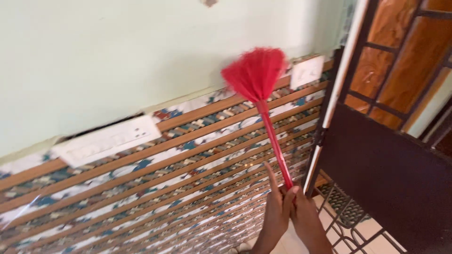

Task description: Dusting a wall with decorative wooden slats using a long-handled duster.

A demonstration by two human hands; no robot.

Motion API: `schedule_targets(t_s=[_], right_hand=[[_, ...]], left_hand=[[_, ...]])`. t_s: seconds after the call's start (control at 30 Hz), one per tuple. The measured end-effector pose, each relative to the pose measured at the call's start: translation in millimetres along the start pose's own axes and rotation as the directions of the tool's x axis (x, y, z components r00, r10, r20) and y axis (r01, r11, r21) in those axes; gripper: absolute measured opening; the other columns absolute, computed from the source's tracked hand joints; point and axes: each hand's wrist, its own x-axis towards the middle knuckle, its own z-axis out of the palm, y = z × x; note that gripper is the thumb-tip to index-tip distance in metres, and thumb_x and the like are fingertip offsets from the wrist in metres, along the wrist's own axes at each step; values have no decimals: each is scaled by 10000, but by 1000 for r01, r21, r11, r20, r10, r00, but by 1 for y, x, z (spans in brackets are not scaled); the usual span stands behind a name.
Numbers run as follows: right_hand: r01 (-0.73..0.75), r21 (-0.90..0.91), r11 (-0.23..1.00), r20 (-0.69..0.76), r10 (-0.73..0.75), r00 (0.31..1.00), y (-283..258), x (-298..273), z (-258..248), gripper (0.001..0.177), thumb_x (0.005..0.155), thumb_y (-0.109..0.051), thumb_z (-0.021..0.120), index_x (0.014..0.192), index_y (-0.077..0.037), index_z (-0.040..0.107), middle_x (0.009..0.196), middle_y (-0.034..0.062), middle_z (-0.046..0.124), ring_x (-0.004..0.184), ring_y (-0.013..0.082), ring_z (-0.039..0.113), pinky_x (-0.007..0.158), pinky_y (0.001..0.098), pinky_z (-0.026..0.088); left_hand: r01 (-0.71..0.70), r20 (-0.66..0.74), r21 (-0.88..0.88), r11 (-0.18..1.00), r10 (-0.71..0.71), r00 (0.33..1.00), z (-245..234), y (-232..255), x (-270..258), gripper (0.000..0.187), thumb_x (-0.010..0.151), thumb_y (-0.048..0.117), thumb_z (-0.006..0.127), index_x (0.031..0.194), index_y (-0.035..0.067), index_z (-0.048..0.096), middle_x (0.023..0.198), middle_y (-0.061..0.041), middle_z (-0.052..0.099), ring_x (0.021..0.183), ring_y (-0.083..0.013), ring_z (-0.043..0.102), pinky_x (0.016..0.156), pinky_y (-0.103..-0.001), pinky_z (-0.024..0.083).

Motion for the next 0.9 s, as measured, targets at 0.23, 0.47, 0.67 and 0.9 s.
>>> schedule_targets(t_s=[0.23,0.47,0.67,0.9], right_hand=[[-162,235,958,294,89,952,-57,-44,84,268,1033,-235,493,1200,-65,615,765,144,700,677,255,707,580,392,529],[-354,422,835,484,123,866,-171,-70,94,456,1053,-394,424,1209,-29,648,777,27,601,665,113,529,561,310,424],[-372,508,777,516,71,853,-122,-63,103,334,1053,-255,462,1184,-24,666,735,77,623,613,146,570,535,341,440],[-34,192,981,302,-26,953,-49,-30,75,238,1011,-222,464,1116,-86,629,597,69,573,520,175,591,473,362,427]], left_hand=[[65,-264,-80,995,-84,961,-83,-18,-62,970,1005,372,556,1635,135,-143,746,-18,591,578,-128,498,474,-285,397],[163,-470,-1,987,-144,871,-143,-10,-104,931,983,383,509,1618,207,-148,707,-11,598,576,-117,482,516,-308,416],[225,-373,99,969,-174,911,-135,-33,-87,888,1007,405,479,1630,180,-112,687,-40,561,557,-141,496,502,-330,409],[136,-182,171,976,-105,978,-73,-52,-34,840,1063,408,433,1630,73,-88,694,-29,595,543,-159,530,467,-327,444]])
